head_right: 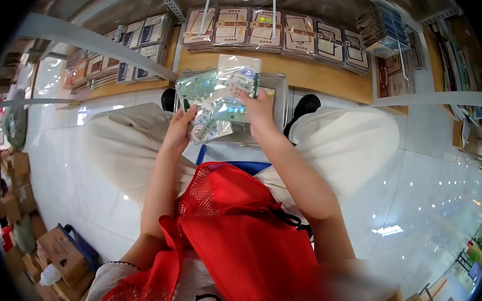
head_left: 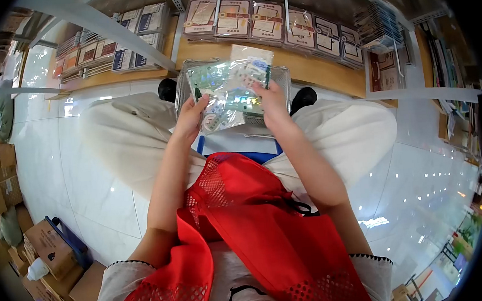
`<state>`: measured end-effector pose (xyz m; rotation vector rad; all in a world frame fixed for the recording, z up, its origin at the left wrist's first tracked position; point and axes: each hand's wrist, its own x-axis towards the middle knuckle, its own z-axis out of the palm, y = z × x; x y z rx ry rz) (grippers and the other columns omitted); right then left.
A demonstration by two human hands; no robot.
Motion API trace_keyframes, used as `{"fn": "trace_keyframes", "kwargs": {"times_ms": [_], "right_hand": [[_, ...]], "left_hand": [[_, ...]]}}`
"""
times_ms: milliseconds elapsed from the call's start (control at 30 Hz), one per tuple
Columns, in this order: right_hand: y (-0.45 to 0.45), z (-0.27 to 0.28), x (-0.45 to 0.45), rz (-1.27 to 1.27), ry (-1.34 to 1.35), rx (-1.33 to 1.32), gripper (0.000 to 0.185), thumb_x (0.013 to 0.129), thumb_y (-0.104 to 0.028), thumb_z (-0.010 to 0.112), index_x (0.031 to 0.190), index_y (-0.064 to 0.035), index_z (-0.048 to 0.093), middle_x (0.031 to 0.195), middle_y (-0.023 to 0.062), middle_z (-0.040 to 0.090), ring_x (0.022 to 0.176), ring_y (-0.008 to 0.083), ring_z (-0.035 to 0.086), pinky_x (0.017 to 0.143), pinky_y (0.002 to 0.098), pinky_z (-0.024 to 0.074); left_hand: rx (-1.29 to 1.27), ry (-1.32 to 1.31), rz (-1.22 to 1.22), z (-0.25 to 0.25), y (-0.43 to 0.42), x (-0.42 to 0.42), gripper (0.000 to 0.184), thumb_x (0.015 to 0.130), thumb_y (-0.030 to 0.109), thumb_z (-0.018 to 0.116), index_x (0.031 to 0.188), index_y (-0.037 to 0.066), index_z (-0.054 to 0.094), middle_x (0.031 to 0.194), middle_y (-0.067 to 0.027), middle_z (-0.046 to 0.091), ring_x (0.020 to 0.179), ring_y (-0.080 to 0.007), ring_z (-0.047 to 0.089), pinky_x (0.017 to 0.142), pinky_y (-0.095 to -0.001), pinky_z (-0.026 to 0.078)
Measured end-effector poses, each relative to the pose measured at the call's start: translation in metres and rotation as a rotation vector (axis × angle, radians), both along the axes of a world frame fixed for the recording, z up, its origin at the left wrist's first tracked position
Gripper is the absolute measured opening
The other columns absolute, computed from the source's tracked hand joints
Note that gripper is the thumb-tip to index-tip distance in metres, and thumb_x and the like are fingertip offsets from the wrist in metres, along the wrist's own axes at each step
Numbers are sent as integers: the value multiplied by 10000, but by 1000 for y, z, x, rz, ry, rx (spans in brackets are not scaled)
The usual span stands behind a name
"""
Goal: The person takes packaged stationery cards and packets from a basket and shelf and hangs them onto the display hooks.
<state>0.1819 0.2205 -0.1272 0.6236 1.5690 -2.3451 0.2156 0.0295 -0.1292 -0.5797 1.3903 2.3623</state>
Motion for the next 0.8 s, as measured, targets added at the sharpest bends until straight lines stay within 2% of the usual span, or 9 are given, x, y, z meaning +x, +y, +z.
{"fn": "trace_keyframes", "kwargs": {"times_ms": [100,300,400,500,600,667,700,767,800], "right_hand": [[11,-1,-8,33,25,9,361,726,34,560,1076,30,472,951,99,578,882,167,557,752,273,437],[33,38,-7,382,236,342,415,661,50,586,1068,42,504,930,108,605,835,153,578,737,254,444],[53,70,-8,234,392,660,339,667,19,626,998,50,559,883,98,623,775,122,579,681,232,450],[82,90,-13,147,417,785,279,677,-13,655,943,45,594,820,78,632,718,94,569,634,215,447],[104,104,-20,94,385,696,227,692,-25,660,902,46,609,773,45,635,687,62,545,611,206,437],[113,114,-30,172,480,914,156,711,-62,636,853,1,637,752,78,645,653,150,588,614,241,446],[113,122,-36,223,559,1049,148,714,-80,631,845,-11,641,758,93,643,658,187,597,618,257,452],[116,123,-49,368,686,1226,165,725,-134,605,869,-61,639,792,140,616,716,311,585,635,329,459],[113,123,-56,452,764,1264,165,726,-134,604,870,-60,635,791,136,617,718,314,583,634,336,457]], "left_hand": [[-19,27,41,-1,-4,-1,224,866,124,525,1051,-1,514,941,-67,600,808,-129,582,712,-267,478],[-107,17,170,-4,-9,-2,232,815,89,595,1025,9,536,923,-60,609,786,-123,585,690,-266,478],[-167,28,238,-4,-8,-2,208,803,108,617,982,19,558,865,-41,616,739,-109,582,662,-258,479],[-193,2,259,0,-8,-1,231,786,116,639,974,6,560,870,-51,617,738,-112,583,666,-255,474],[-238,-30,185,7,-9,-3,253,763,122,665,957,-8,567,888,-67,617,763,-118,587,676,-252,472],[-318,-46,59,31,-8,-9,226,761,140,671,909,-8,588,874,-63,620,748,-112,586,664,-244,471],[-394,-28,-40,39,-6,-14,221,758,165,669,871,-16,612,982,-100,595,850,-147,578,740,-274,462],[-622,517,-332,57,-1,-31,236,728,125,680,897,-25,611,1096,-104,535,966,-165,525,823,-297,420],[-726,793,-472,66,3,-40,249,714,104,685,910,-30,610,1153,-107,504,1024,-174,498,865,-308,399]]}}
